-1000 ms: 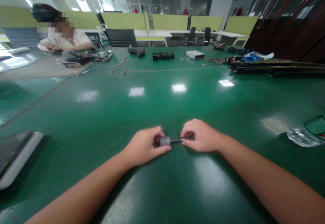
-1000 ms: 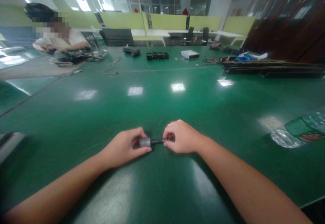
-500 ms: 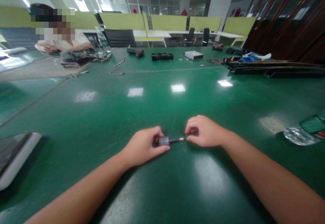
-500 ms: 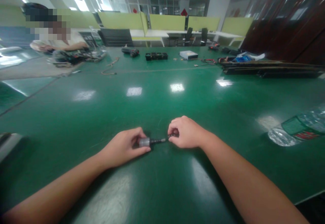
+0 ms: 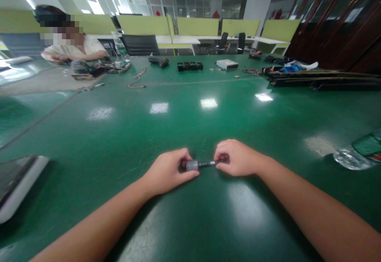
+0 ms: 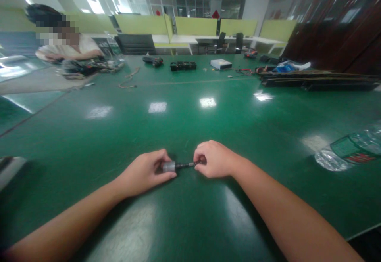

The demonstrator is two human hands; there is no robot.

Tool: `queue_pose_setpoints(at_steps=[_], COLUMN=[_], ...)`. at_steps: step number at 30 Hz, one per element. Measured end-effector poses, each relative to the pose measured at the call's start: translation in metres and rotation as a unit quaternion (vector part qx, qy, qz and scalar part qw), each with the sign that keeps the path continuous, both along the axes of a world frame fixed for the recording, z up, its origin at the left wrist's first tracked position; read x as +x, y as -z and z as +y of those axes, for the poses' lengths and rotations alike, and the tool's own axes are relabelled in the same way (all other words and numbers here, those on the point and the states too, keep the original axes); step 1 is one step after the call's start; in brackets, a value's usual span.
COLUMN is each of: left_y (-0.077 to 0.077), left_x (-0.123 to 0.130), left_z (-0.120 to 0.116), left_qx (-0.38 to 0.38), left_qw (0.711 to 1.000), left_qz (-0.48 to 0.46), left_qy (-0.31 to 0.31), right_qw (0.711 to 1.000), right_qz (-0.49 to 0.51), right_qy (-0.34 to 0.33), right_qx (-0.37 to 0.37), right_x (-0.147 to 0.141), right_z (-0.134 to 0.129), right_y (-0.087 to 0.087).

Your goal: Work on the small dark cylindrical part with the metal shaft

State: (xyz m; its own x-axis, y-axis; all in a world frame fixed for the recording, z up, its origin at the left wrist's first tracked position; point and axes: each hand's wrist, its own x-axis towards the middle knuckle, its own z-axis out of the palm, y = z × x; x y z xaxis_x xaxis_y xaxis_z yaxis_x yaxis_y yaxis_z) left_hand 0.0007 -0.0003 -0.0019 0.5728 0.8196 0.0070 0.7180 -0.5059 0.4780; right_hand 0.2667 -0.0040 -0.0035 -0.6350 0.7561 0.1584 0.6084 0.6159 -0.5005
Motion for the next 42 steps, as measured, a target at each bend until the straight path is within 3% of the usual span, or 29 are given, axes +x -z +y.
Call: queue_pose_setpoints(at_steps=[10, 16, 20, 42], left_y=[0.0, -0.002, -0.001, -0.001], left_x=[0.0, 0.0, 0.0, 0.001], left_z=[0.0, 0.0, 0.0, 0.0], left_qx=[-0.001, 0.0, 0.003, -0.001], left_qw=[1.0, 1.0, 1.0, 1.0], left_qz=[-0.003, -0.007, -0.006, -0.004], left_qy=[0.0, 0.0, 0.003, 0.001], right_qw=[1.0, 0.985, 0.972, 0.991], right_qz=[0.023, 0.154, 0.208, 0.132], right_qy=[0.001, -0.021, 0.005, 0.001], right_qx=[0.003, -0.071, -0.107, -0.03], right_x=[-0.007, -0.019, -0.018, -0.027], right_z=[-0.002, -0.009, -0.006, -0.005], right_y=[0.001, 0.008, 0.013, 0.016])
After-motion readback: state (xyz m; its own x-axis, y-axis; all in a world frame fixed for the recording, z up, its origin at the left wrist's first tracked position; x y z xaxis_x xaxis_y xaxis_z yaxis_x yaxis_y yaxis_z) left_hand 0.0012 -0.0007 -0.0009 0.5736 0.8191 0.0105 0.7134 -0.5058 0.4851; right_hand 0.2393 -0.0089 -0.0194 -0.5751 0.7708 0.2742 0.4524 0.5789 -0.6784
